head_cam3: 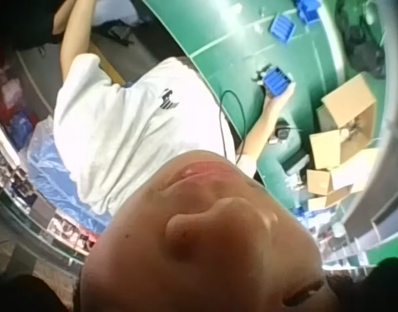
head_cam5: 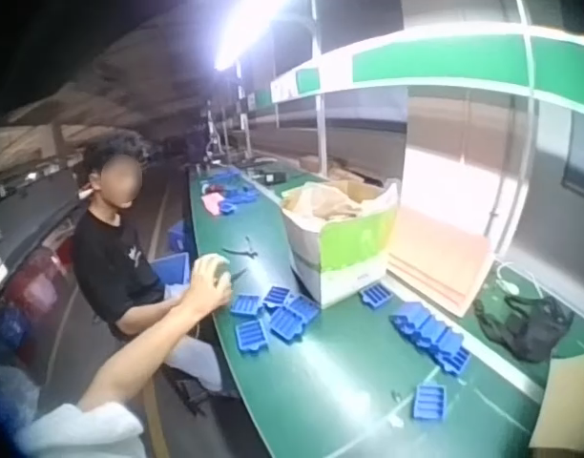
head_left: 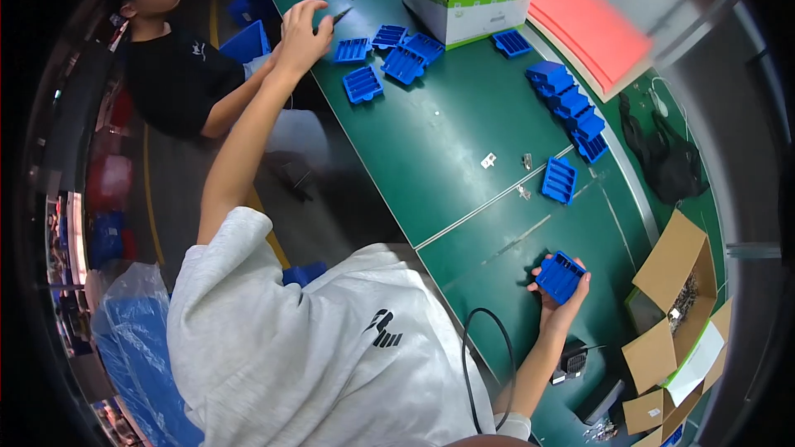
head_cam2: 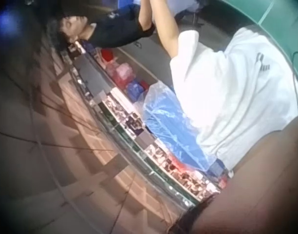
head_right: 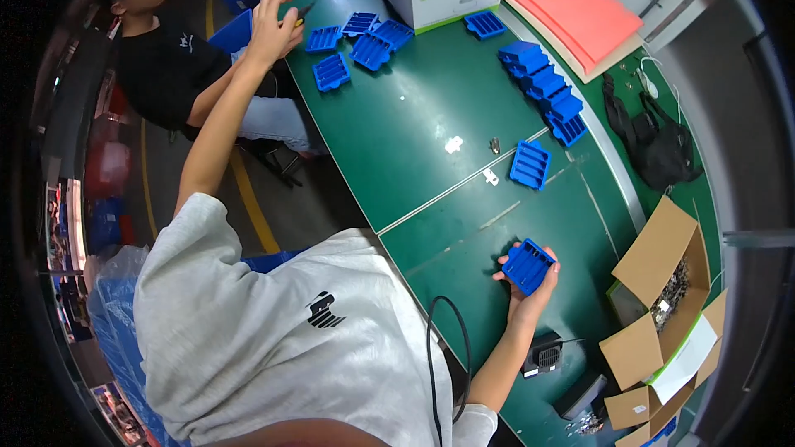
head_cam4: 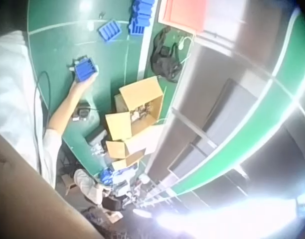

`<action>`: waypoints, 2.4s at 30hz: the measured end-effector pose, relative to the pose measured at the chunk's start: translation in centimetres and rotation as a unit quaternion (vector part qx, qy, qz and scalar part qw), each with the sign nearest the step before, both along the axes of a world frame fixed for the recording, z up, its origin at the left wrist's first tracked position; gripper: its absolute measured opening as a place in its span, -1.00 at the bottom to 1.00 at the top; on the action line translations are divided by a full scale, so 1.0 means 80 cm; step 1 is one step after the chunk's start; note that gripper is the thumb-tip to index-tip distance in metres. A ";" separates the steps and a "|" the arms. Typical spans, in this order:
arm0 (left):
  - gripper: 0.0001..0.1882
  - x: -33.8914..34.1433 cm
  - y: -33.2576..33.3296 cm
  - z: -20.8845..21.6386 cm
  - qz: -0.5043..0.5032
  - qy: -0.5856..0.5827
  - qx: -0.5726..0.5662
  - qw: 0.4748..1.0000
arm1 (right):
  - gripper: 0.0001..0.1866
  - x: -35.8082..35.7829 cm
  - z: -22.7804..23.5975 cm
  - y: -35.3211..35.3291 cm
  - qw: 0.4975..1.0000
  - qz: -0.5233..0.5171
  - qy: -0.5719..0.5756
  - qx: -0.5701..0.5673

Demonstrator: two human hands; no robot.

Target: Inserting metal contacts into blue plastic battery holders at an assembly line.

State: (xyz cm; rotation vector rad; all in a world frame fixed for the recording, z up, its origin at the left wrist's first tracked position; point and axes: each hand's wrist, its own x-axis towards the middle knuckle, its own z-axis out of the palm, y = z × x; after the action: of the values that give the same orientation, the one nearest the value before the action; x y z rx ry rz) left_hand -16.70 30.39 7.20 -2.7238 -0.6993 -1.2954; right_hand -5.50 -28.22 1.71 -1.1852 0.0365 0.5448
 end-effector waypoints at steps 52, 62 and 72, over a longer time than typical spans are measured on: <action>-0.68 0.157 -0.486 -0.050 -0.633 0.146 -0.739 0.178 | -0.40 0.023 0.033 -0.043 0.989 -0.073 0.079 0.106; -0.65 0.151 -0.484 -0.069 -0.483 0.228 -0.637 0.556 | -0.43 0.030 0.030 -0.052 0.992 -0.084 0.073 0.056; -0.64 0.131 -0.521 -0.084 -0.478 0.167 -0.381 0.774 | -0.40 0.026 0.038 -0.050 0.993 -0.098 0.059 0.018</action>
State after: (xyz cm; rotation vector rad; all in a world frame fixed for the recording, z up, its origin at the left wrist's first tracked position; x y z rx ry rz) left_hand -6.21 -11.29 0.48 -4.0931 0.4241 -0.4805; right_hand -3.45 -32.26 4.74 -1.0985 0.2409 0.4399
